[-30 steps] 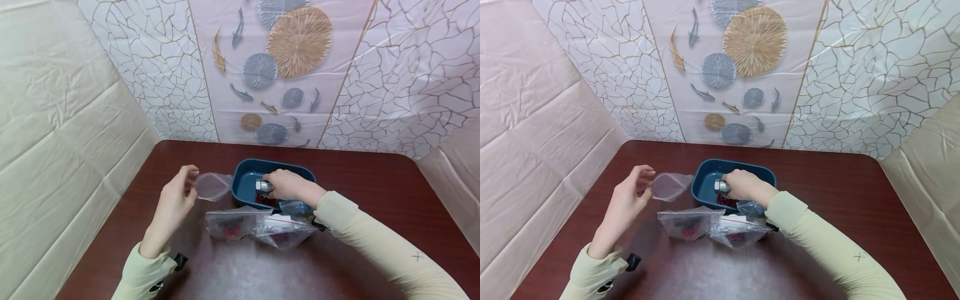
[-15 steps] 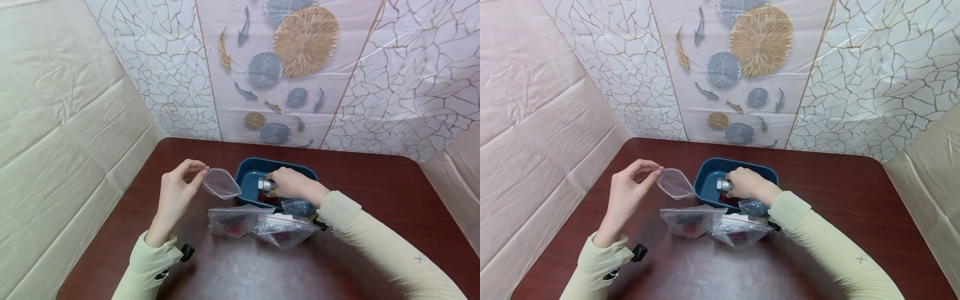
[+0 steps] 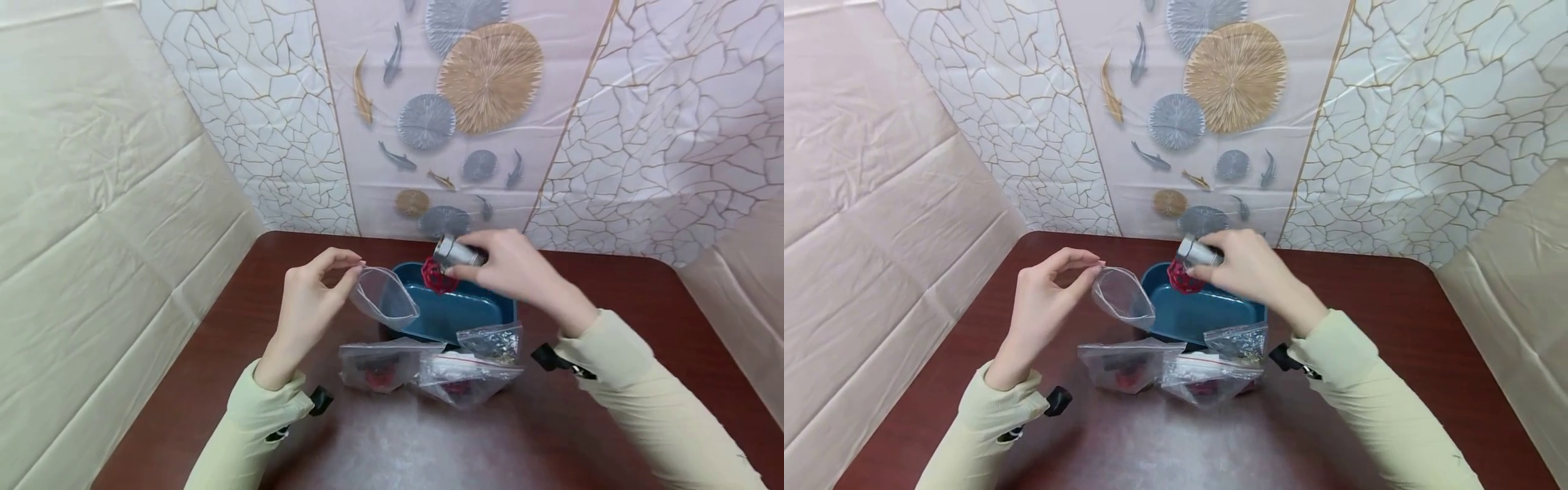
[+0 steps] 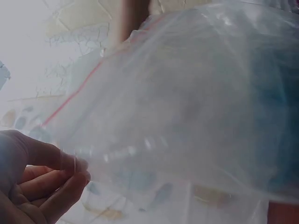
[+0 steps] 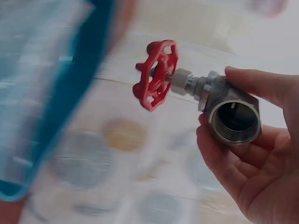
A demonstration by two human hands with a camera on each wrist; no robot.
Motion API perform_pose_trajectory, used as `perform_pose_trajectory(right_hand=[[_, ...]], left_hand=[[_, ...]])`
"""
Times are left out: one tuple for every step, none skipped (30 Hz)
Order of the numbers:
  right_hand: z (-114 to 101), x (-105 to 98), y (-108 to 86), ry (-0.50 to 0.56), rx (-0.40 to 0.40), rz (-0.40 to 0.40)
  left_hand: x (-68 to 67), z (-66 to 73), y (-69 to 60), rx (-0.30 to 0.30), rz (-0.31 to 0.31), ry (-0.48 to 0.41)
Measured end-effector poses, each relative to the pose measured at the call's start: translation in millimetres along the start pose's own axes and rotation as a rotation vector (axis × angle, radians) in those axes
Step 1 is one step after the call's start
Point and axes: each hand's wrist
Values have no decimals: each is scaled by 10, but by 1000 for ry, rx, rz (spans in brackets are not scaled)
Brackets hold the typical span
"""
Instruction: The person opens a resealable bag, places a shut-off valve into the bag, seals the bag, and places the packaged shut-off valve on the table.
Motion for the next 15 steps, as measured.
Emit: perform_pose_trajectory(right_hand=[[-64, -114, -41, 26, 0, 37], [-134, -222, -87, 59, 4, 74], [-206, -323, -137, 96, 4, 112], [-276, -412, -187, 129, 3, 151], [-345, -488, -236, 164, 3, 188], [-413, -553, -283, 193, 0, 219], [-476, -601, -329, 223, -3, 242], [-531, -633, -373, 244, -11, 258], [-578, -651, -413, 266, -22, 265], [-617, -654, -448, 282, -35, 265], [-654, -650, -480, 298, -46, 258], [-681, -636, -508, 306, -66, 251], [-703, -617, -532, 313, -81, 242], [-719, -596, -554, 316, -94, 233], [-729, -571, -572, 316, -104, 228]], left_hand=[[11, 23, 22, 10, -3, -2], [24, 44, 43, 18, -5, -7], [36, 66, 65, 29, -6, -14], [50, 91, 86, 38, -7, -19], [66, 113, 106, 48, -8, -28], [83, 136, 124, 58, -10, -37], [102, 161, 139, 66, -14, -47], [122, 185, 153, 75, -19, -59], [142, 209, 163, 81, -25, -67], [164, 232, 170, 86, -32, -76], [185, 254, 175, 90, -38, -87], [204, 277, 179, 92, -43, -96], [222, 301, 188, 94, -47, -105], [238, 322, 196, 97, -49, -116], [254, 342, 204, 101, -50, -128]])
Point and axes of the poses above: each hand's wrist, its own y-axis towards the middle knuckle, its own x-axis out of the palm, z = x × y, and after that the axes turned 2 degrees about y, right-handed
